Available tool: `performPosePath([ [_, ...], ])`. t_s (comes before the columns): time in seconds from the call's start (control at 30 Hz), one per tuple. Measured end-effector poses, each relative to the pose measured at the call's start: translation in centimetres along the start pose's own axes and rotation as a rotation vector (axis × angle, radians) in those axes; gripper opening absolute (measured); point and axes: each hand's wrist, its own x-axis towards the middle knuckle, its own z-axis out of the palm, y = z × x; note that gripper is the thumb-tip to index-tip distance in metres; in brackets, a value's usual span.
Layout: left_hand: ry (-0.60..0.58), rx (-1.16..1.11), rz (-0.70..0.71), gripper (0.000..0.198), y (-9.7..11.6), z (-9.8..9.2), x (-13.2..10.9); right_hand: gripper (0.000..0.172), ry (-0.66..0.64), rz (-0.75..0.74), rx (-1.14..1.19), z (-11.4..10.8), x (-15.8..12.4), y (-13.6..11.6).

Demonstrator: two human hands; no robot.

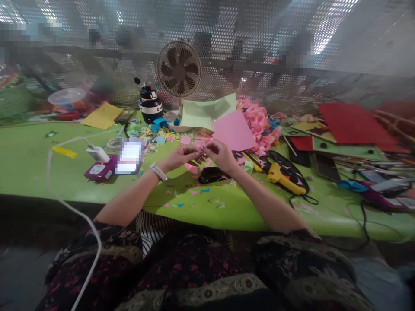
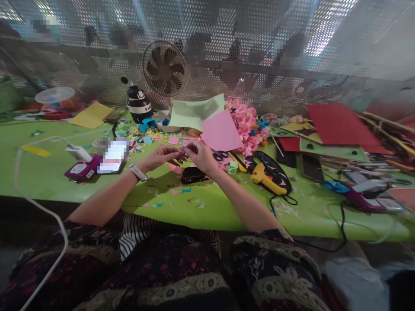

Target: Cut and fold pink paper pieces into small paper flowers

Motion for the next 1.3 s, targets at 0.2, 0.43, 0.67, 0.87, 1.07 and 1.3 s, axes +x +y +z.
performPosePath([
  [0.2, -0.003, 0.02, 0.01, 0.027, -0.5, -0.1, 0.4, 0.03, -0.004, 0.003, -0.002, 0.1, -0.2, 0.0],
  [0.43, 0.007, 0.014, 0.005, 0.022, -0.6, -0.1, 0.3, 0.027, 0.005, -0.011, -0.039, 0.1, -0.3, 0.0],
  [0.67, 0.007, 0.013, 0.006, 0.021, -1.0, -0.3, 0.5, 0.029, 0.011, -0.021, -0.106, 0.0, -0.3, -0.2],
  [0.87, 0.0, 0.007, 0.008, 0.023, -1.0, -0.3, 0.5, 0.037, 0.05, 0.015, -0.036, -0.1, 0.0, 0.1],
  [1.07, -0.037, 0.008, -0.014, 0.025, -0.7, 0.1, 0.3, 0.047, -0.121, 0.093, -0.138, -0.7, 0.2, -0.7],
  [1.3, -0.087, -0.016, -0.013, 0.02, -0.4, -0.3, 0.0, 0.042, -0.145, 0.016, -0.102, -0.4, -0.1, -1.2],
])
